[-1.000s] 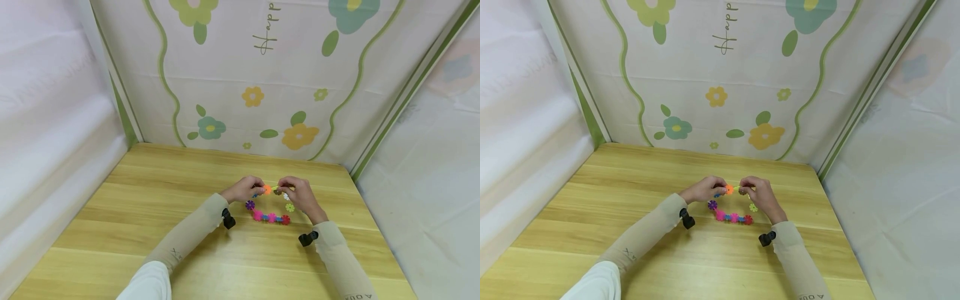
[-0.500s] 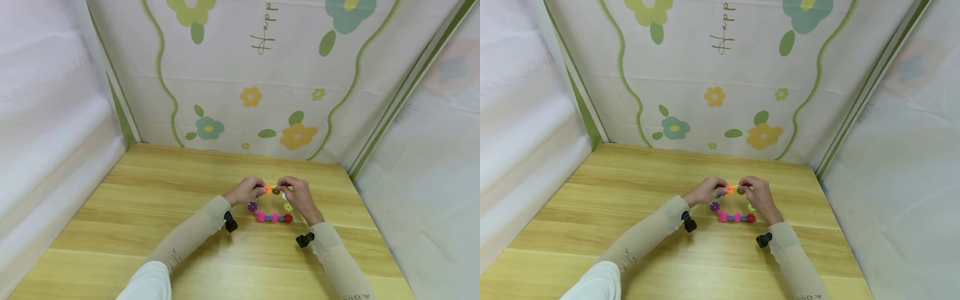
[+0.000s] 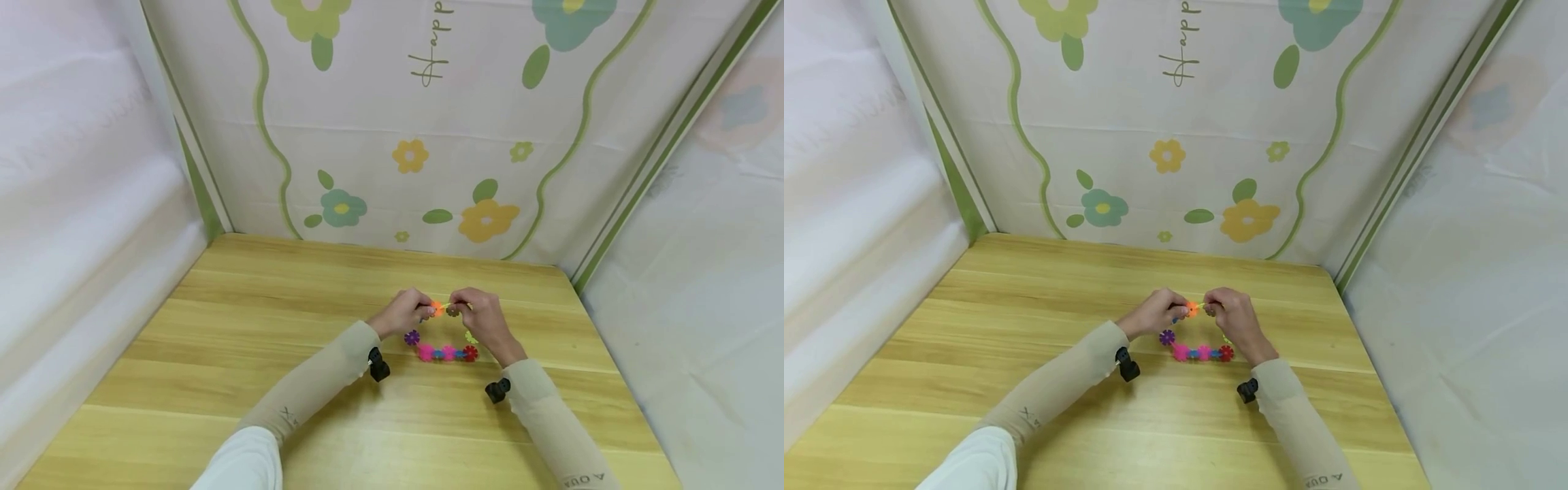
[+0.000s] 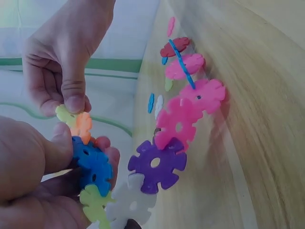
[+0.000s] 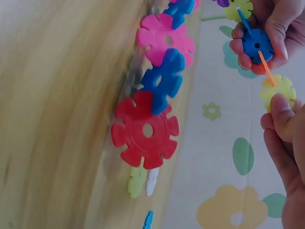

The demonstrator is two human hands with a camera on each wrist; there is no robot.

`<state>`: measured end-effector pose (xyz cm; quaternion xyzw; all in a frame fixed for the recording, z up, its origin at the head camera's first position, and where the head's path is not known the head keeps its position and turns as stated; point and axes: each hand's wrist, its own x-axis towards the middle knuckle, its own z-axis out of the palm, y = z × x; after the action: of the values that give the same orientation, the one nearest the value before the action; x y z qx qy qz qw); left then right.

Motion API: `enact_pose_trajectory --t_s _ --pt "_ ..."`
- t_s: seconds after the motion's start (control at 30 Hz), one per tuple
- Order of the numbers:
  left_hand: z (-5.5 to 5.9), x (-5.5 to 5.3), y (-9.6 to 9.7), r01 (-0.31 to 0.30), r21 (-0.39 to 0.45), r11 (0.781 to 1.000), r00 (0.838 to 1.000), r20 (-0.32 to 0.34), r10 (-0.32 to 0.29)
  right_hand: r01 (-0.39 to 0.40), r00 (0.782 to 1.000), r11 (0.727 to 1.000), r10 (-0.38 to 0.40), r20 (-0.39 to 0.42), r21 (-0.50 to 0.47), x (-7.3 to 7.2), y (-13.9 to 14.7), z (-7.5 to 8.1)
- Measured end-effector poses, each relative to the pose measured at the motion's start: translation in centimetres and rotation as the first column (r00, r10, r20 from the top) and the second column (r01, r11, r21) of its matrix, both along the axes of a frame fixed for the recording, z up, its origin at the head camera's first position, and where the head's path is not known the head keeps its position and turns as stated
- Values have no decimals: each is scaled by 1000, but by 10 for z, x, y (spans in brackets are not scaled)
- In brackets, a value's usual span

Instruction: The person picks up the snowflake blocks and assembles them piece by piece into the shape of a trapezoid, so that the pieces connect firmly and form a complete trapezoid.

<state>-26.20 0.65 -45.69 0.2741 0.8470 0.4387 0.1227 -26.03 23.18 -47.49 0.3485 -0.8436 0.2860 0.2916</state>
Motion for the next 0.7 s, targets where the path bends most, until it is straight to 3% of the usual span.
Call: enact_pose_trajectory --t_s 0.17,0.33,0.47,0.53,0.7 --pt "0 0 0 -3 -5 1000 1000 10 3 -28 999 998 27 28 50 -1 3 2" --pt "1 0 -3 1 -17 1000 1000 21 -1 -62 987 995 50 152 74 -1 12 7" --pt "-1 -2 -5 24 -26 999 1000 16 -23 -48 960 992 13 280 120 -1 29 9" --pt "-1 -3 -6 32 -32 999 999 7 -32 -14 932 989 -40 360 145 0 39 10" --pt "-2 -4 -9 45 -41 998 999 8 -45 14 814 974 -143 562 227 9 62 6"
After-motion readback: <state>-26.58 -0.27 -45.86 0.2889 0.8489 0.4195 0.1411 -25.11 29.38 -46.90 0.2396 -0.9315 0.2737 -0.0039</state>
